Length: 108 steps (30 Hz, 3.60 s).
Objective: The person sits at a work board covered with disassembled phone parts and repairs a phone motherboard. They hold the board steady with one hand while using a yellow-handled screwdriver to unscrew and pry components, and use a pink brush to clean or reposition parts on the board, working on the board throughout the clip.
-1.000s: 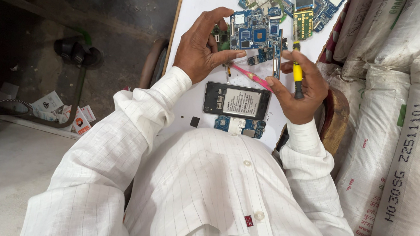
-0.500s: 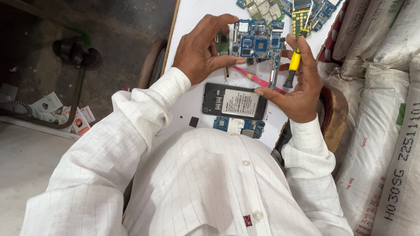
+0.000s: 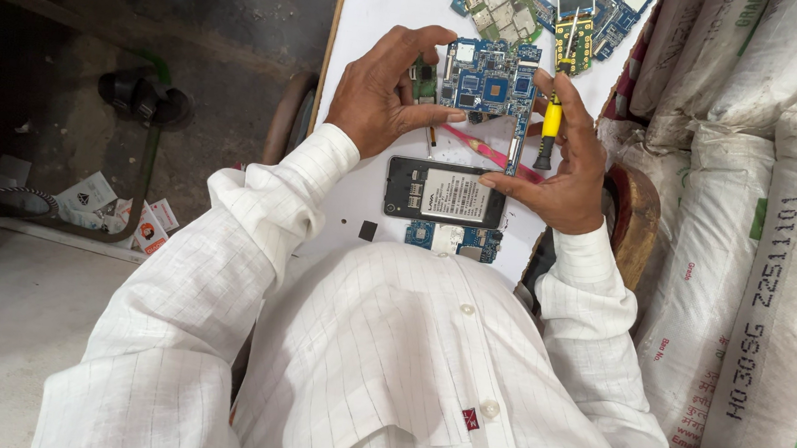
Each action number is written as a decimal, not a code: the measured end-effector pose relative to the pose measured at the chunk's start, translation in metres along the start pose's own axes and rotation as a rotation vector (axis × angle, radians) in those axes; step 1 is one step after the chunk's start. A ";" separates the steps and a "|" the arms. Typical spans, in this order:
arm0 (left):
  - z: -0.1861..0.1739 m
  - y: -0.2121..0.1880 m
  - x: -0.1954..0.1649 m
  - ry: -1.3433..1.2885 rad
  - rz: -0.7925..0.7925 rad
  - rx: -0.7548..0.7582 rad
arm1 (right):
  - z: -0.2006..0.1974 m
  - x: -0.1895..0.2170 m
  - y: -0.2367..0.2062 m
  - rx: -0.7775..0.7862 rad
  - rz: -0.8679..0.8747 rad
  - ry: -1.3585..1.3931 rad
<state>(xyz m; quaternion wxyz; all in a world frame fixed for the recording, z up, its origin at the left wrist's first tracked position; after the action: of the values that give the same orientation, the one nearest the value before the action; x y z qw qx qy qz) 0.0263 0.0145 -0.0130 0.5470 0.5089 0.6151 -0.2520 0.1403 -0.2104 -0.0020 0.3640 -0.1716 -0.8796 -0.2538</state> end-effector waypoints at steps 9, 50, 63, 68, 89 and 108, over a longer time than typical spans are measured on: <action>0.000 0.001 0.002 -0.009 -0.015 0.013 | -0.002 -0.003 0.000 -0.002 0.010 0.032; 0.001 0.001 0.002 -0.016 0.009 0.006 | -0.001 -0.006 -0.001 0.019 0.021 0.132; 0.000 0.000 0.001 -0.031 -0.003 0.001 | -0.002 -0.007 -0.001 0.023 0.056 0.124; 0.001 0.000 0.002 -0.039 -0.012 0.000 | -0.002 -0.006 -0.001 0.012 0.066 0.125; 0.000 0.000 0.003 -0.016 0.007 0.003 | -0.002 -0.005 0.001 0.016 0.098 0.147; 0.001 0.001 0.002 -0.021 -0.004 0.002 | -0.001 -0.006 0.001 0.033 0.123 0.165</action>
<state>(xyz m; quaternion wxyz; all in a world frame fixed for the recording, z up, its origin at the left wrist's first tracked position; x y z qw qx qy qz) 0.0280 0.0147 -0.0148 0.5524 0.5056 0.6100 -0.2593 0.1461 -0.2108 -0.0053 0.4528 -0.1977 -0.8385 -0.2298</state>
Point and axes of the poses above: each hand's wrist, its own y-axis towards the middle knuckle, its own z-axis out of the palm, x = y × z, the point moved 5 cm from there along y, towards the middle knuckle, and after that the axes turned 12 degrees about -y, right-handed, at the moved point
